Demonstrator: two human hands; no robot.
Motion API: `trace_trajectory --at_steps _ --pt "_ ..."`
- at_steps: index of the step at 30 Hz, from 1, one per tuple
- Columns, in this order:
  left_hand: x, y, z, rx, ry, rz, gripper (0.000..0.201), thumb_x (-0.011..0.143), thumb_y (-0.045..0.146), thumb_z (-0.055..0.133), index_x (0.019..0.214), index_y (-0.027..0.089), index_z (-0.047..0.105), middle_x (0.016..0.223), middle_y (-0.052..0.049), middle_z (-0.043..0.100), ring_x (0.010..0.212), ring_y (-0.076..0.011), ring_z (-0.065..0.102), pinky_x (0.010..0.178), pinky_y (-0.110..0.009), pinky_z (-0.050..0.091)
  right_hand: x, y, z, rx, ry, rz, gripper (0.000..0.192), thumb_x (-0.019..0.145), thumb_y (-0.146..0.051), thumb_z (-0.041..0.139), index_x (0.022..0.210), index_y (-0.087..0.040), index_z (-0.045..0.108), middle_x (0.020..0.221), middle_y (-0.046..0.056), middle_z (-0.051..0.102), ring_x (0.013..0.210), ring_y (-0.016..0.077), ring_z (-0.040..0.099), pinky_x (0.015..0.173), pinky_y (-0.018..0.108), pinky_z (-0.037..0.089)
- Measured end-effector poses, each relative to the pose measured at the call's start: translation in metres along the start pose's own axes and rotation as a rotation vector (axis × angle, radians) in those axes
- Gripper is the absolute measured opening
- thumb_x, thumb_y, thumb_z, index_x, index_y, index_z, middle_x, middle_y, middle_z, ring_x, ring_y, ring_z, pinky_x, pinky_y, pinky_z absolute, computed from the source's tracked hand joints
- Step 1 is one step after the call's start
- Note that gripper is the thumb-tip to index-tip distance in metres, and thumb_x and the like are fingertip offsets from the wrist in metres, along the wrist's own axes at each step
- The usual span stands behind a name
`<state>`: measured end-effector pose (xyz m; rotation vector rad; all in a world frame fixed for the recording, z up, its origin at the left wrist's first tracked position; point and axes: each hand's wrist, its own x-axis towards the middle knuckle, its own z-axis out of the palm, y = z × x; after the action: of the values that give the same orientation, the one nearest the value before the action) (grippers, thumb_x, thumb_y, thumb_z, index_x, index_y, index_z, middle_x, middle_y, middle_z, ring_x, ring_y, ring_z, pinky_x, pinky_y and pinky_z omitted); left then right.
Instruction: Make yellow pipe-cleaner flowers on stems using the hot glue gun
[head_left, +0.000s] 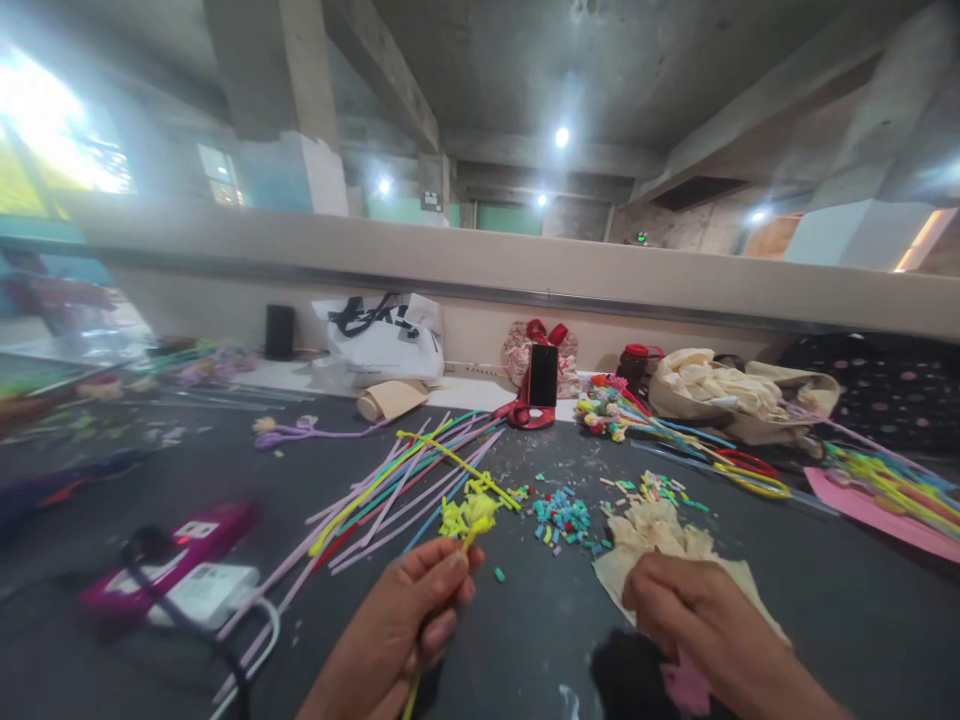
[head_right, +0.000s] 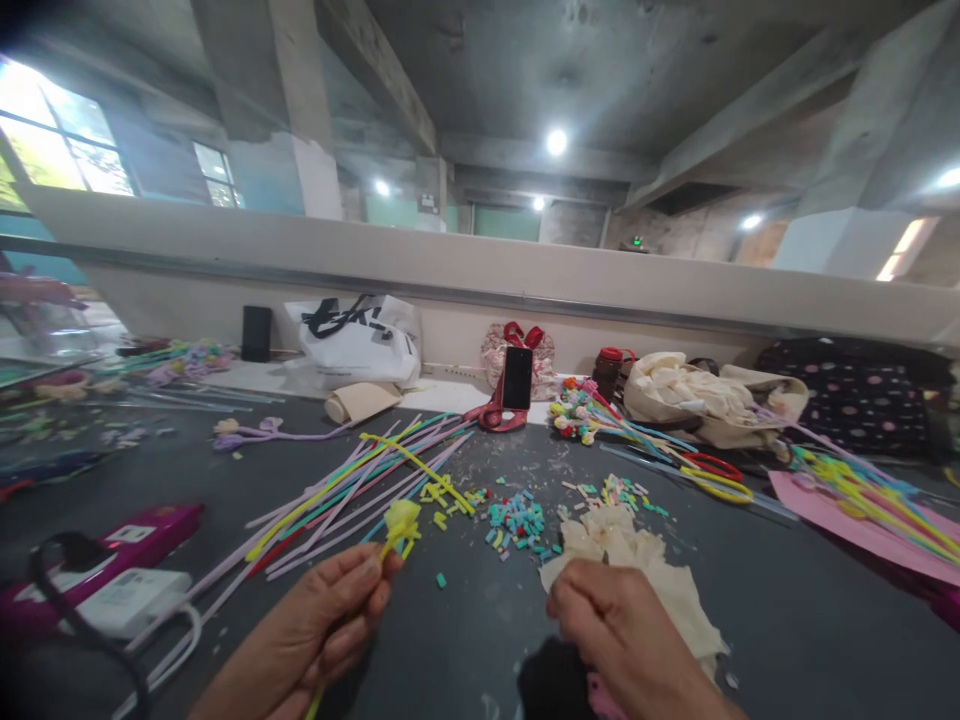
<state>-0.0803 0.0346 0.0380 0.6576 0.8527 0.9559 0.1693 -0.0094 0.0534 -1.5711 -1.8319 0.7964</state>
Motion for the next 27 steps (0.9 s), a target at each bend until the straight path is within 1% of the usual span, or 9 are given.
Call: trace_trajectory --at_steps 3,5,6,9,11,16,18,21,27 --pt "0.004 0.011 0.000 0.008 0.018 0.049 0.023 0.055 0.027 0.073 0.068 0.011 0.062 0.055 0.001 0.054 0.035 0.0005 0.037 0.028 -0.007 0.022 0.006 0.008 0.010 -0.367 -0.040 -0.177 0.015 0.076 -0.018 0.046 0.073 -0.022 0.060 0.069 0.000 0.060 0.062 0.0157 0.056 0.058 0.025 0.038" --pt "0.006 0.019 0.001 0.017 0.023 0.119 0.022 0.056 0.026 0.072 0.069 0.011 0.063 0.063 -0.001 0.057 0.042 -0.0023 0.044 0.028 -0.008 0.027 0.010 0.011 0.012 -0.448 -0.025 -0.227 0.029 0.072 -0.013 0.047 0.095 -0.027 0.058 0.087 0.002 0.062 0.073 0.0180 0.058 0.063 0.026 0.039" --pt "0.008 0.023 0.003 0.025 0.017 0.147 0.021 0.057 0.025 0.071 0.070 0.011 0.063 0.066 -0.001 0.058 0.044 -0.0031 0.046 0.029 -0.008 0.029 0.011 0.011 0.012 -0.461 -0.015 -0.227 0.032 0.073 -0.013 0.047 0.099 -0.028 0.057 0.088 0.002 0.063 0.073 0.0180 0.059 0.063 0.026 0.039" --pt "0.013 0.037 0.009 0.037 -0.033 0.166 0.016 0.064 0.024 0.066 0.071 0.010 0.063 0.061 0.000 0.055 0.041 -0.0012 0.043 0.028 -0.007 0.026 0.017 0.006 0.011 -0.506 -0.033 -0.188 0.017 0.081 -0.022 0.043 0.076 -0.025 0.060 0.067 0.001 0.063 0.060 0.0161 0.058 0.054 0.024 0.037" --pt "0.019 0.046 0.015 0.023 -0.074 0.155 0.015 0.069 0.025 0.061 0.071 0.010 0.062 0.054 0.002 0.051 0.036 0.0004 0.038 0.027 -0.006 0.022 0.021 0.001 0.011 -0.550 -0.049 -0.170 0.023 0.082 -0.027 0.043 0.064 -0.023 0.056 0.057 0.000 0.061 0.053 0.0152 0.055 0.049 0.023 0.035" --pt "0.043 0.060 0.023 -0.127 -0.250 0.081 0.012 0.076 0.021 0.051 0.075 0.012 0.058 0.053 0.004 0.047 0.033 0.0009 0.034 0.027 -0.007 0.020 0.036 -0.009 0.015 -0.527 -0.018 -0.296 0.017 0.079 -0.015 0.042 0.079 -0.023 0.058 0.074 0.001 0.063 0.063 0.0150 0.058 0.055 0.023 0.037" --pt "0.054 0.059 0.022 -0.189 -0.292 0.068 0.012 0.078 0.021 0.049 0.076 0.012 0.057 0.053 0.005 0.046 0.033 0.0011 0.032 0.027 -0.007 0.019 0.046 -0.014 0.017 -0.499 -0.067 -0.294 0.017 0.079 -0.017 0.043 0.077 -0.023 0.059 0.069 0.000 0.063 0.061 0.0142 0.058 0.053 0.022 0.036" --pt "0.067 0.053 0.019 -0.213 -0.277 0.075 0.014 0.079 0.021 0.046 0.075 0.012 0.055 0.052 0.005 0.044 0.033 0.0014 0.030 0.027 -0.006 0.018 0.067 -0.020 0.024 -0.541 -0.096 -0.300 0.019 0.079 -0.019 0.044 0.069 -0.021 0.060 0.060 -0.001 0.063 0.054 0.0130 0.056 0.050 0.021 0.035" --pt "0.074 0.043 0.015 -0.178 -0.202 0.114 0.011 0.076 0.019 0.049 0.077 0.011 0.056 0.053 0.004 0.048 0.033 0.0010 0.033 0.027 -0.007 0.018 0.123 -0.024 0.054 -0.611 -0.078 -0.397 0.019 0.079 -0.015 0.045 0.082 -0.019 0.064 0.080 0.004 0.067 0.074 0.0158 0.060 0.062 0.021 0.038"
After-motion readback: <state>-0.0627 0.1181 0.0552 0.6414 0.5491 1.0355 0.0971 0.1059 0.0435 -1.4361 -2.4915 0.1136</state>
